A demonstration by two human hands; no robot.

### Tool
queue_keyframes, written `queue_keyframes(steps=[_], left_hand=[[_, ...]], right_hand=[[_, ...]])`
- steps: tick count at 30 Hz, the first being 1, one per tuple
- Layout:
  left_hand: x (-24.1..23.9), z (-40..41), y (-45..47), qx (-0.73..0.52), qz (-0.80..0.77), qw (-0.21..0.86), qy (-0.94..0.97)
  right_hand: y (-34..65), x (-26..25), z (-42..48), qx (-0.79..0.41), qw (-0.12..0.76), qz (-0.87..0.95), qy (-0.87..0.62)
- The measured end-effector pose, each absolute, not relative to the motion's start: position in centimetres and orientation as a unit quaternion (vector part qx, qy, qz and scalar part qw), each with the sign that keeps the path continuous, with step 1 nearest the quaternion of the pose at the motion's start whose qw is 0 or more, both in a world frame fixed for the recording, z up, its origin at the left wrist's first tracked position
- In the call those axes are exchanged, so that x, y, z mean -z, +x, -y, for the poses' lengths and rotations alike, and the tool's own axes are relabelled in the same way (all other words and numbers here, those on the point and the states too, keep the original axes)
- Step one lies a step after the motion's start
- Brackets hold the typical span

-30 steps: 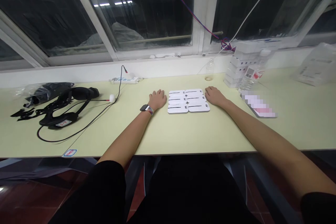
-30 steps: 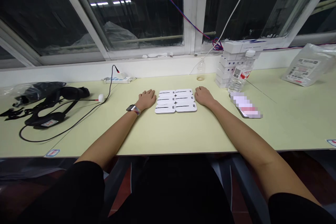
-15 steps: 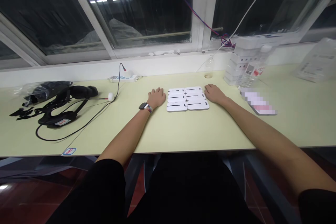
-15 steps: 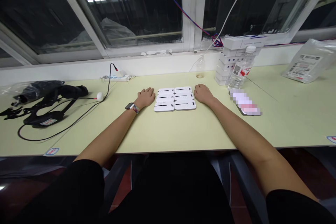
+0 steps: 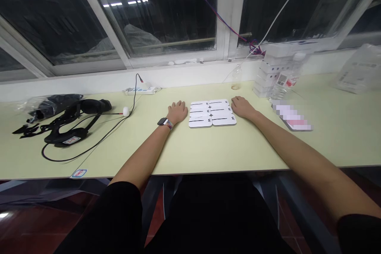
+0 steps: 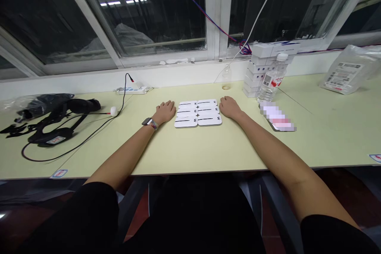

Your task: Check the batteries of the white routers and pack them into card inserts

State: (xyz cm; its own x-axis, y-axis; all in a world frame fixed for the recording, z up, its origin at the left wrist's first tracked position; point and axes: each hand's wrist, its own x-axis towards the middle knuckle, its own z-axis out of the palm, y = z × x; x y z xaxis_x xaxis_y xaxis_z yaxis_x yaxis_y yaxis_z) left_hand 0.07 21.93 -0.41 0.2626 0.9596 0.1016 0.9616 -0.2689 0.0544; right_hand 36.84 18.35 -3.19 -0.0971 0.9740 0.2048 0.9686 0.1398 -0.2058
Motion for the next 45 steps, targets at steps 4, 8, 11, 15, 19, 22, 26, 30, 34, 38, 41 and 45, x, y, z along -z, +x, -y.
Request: queue_keyframes(steps=[4,8,11,15,19,22,26,30,34,38,41,45], left_hand=[[0.5,-22.1,0.0,0.056,0.603,0.010,-0.796],[0.7,-22.3,-0.1,0.058,0.600,0.012,-0.798],[0.7,-22.5,-0.2,0.059,0.598,0.013,-0.799],[0.8,-22.5,-0.2,0.058,0.596,0.014,-0.800],[0.8,-22.5,-0.2,0.057,0.596,0.016,-0.801],[0.8,-22.5,-0.2,0.059,0.596,0.017,-0.801],[0.8,-22.5,-0.2,0.058,0.597,0.018,-0.800],[0.8,-22.5,-0.2,0.058,0.598,0.019,-0.799],[0.8,-22.5,-0.1,0.058,0.602,0.019,-0.796],[0.8,-22.2,-0.1,0.067,0.601,0.016,-0.796],[0.8,-21.8,-0.1,0.079,0.600,0.015,-0.796],[0.7,-21.5,-0.2,0.093,0.600,0.014,-0.794]], right_hand=[[36.9,3.1,-18.3,-0.007,0.146,0.742,-0.654],[36.7,3.0,-18.2,-0.005,0.143,0.743,-0.654],[36.6,2.8,-18.1,-0.003,0.140,0.743,-0.654],[36.5,2.7,-18.0,-0.003,0.136,0.743,-0.655],[36.5,2.6,-18.0,-0.004,0.132,0.743,-0.656],[36.4,2.4,-17.8,-0.005,0.129,0.742,-0.658],[36.0,1.9,-17.4,-0.006,0.125,0.738,-0.663],[35.4,0.8,-16.3,-0.011,0.122,0.724,-0.679],[34.5,-1.2,-14.1,0.006,0.131,0.704,-0.698],[32.6,-3.5,-10.8,0.050,0.151,0.743,-0.650],[31.0,-3.9,-7.8,0.066,0.200,0.808,-0.551],[30.4,-2.3,-3.9,0.030,0.216,0.842,-0.493]])
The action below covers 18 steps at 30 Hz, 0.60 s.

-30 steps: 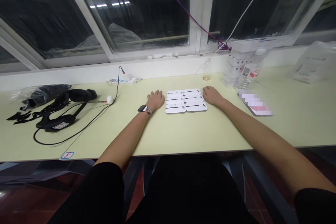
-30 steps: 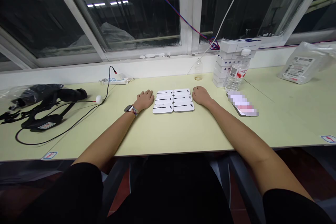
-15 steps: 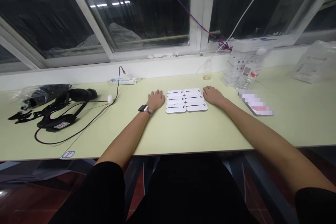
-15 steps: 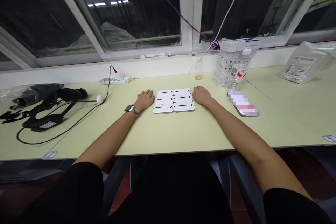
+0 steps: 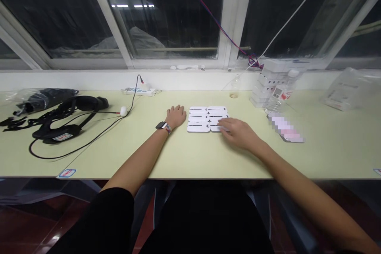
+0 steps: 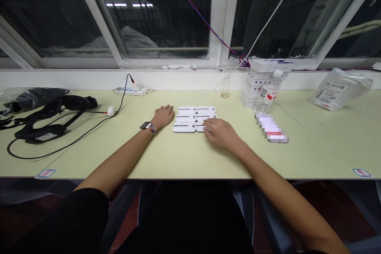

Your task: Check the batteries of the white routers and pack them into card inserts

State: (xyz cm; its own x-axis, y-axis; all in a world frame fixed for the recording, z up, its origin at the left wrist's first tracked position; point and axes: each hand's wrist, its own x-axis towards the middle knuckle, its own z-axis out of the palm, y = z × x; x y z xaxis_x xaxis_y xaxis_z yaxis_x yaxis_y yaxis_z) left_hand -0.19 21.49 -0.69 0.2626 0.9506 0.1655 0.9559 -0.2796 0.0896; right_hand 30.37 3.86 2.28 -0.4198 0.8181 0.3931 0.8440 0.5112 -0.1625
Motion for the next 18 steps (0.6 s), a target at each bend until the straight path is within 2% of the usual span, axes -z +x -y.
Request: queue_keyframes(steps=[3,9,14,18], left_hand=[[0.6,-21.4,-0.1,0.102,0.598,0.012,-0.795],[0.6,-21.3,0.0,0.116,0.599,0.006,-0.792],[0.4,-21.1,0.1,0.131,0.599,0.002,-0.790],[0.2,-20.8,0.1,0.161,0.603,-0.007,-0.781]], right_hand=[[31.0,-0.7,-1.4,0.021,0.220,0.859,-0.463],[32.9,1.0,1.6,0.015,0.296,0.858,-0.420],[33.8,1.6,2.1,0.005,0.269,0.825,-0.497],[33.7,0.9,2.3,-0.007,0.265,0.842,-0.469]])
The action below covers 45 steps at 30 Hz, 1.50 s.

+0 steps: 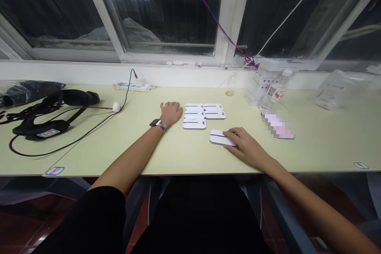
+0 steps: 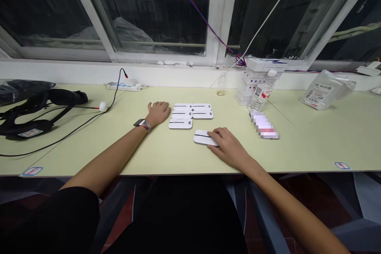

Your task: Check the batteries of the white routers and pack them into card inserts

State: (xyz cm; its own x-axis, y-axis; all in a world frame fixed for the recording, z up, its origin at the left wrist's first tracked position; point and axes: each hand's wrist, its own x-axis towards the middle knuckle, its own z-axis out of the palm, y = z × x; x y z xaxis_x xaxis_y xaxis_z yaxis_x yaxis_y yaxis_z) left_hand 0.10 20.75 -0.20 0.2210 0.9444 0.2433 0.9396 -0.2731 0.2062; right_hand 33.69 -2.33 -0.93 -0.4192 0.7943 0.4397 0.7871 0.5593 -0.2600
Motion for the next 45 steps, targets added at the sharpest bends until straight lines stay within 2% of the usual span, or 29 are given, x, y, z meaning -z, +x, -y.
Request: queue_keyframes(steps=[6,10,13,16,21,28,36,45], left_hand=[[-1.1,-18.2,0.2,-0.243,-0.592,0.017,0.768],[-2.8,-14.3,0.7,-0.275,-0.490,0.036,0.826],[-3.5,-10.4,1.4,-0.282,-0.289,0.177,0.897],[-3.1,-7.0,2.1,-0.212,-0.224,0.249,0.918],[-1.6,-4.9,2.4,-0.175,-0.235,0.227,0.929],[-1.2,-5.7,2.0,-0.201,-0.272,0.243,0.909],[-0.7,-5.7,2.1,-0.211,-0.279,0.243,0.905],[-0.9,-5.6,2.2,-0.210,-0.283,0.244,0.904]], right_hand=[[32.2,-0.4,2.1,-0.072,0.253,0.882,-0.392],[30.5,-0.9,0.1,-0.134,0.253,0.846,-0.449],[29.5,-1.1,-1.7,-0.203,0.243,0.822,-0.473],[29.0,-1.1,-2.6,-0.225,0.240,0.816,-0.475],[30.0,-0.9,-1.9,-0.185,0.286,0.824,-0.452],[31.6,-0.9,-0.4,-0.118,0.311,0.893,-0.305],[31.3,-1.1,-0.5,-0.041,0.264,0.920,-0.288],[30.6,-3.2,-1.1,0.074,0.117,0.956,-0.260]])
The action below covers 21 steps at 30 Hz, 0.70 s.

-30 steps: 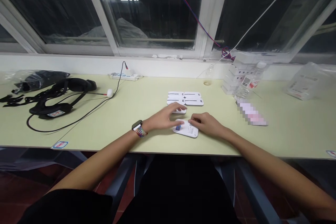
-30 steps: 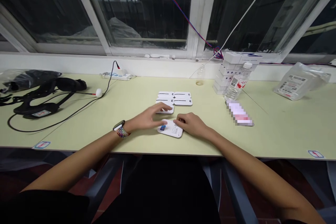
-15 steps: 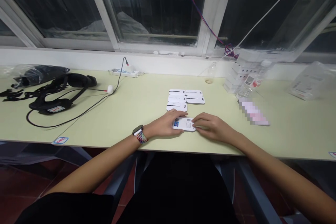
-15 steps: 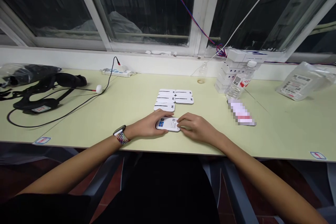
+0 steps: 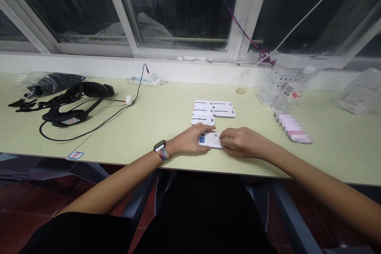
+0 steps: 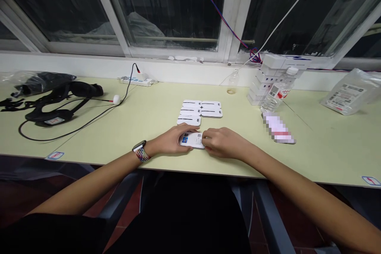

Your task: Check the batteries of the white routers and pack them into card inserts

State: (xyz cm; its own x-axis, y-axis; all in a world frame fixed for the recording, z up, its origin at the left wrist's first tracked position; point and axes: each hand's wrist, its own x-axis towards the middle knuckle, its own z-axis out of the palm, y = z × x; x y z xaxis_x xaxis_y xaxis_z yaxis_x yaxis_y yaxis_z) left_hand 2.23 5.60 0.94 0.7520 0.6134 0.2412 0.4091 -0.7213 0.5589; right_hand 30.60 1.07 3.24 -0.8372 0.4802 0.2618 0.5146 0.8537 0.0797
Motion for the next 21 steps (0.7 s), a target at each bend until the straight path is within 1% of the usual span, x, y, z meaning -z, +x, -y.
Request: queue_keyframes(steps=[5,12,17,21], left_hand=[[-0.6,-5.7,2.3,-0.223,-0.276,0.242,0.903],[-0.7,-5.8,2.2,-0.227,-0.265,0.260,0.900],[-0.8,-5.9,2.3,-0.228,-0.264,0.281,0.894],[-0.6,-6.0,2.2,-0.227,-0.267,0.281,0.893]], right_hand=[[29.7,-4.0,-1.3,0.124,0.057,0.966,-0.218],[28.3,-3.9,-0.9,0.248,-0.026,0.955,-0.161],[28.0,-3.5,-0.6,0.289,-0.018,0.943,-0.161],[28.0,-3.5,-0.6,0.288,-0.005,0.942,-0.171]])
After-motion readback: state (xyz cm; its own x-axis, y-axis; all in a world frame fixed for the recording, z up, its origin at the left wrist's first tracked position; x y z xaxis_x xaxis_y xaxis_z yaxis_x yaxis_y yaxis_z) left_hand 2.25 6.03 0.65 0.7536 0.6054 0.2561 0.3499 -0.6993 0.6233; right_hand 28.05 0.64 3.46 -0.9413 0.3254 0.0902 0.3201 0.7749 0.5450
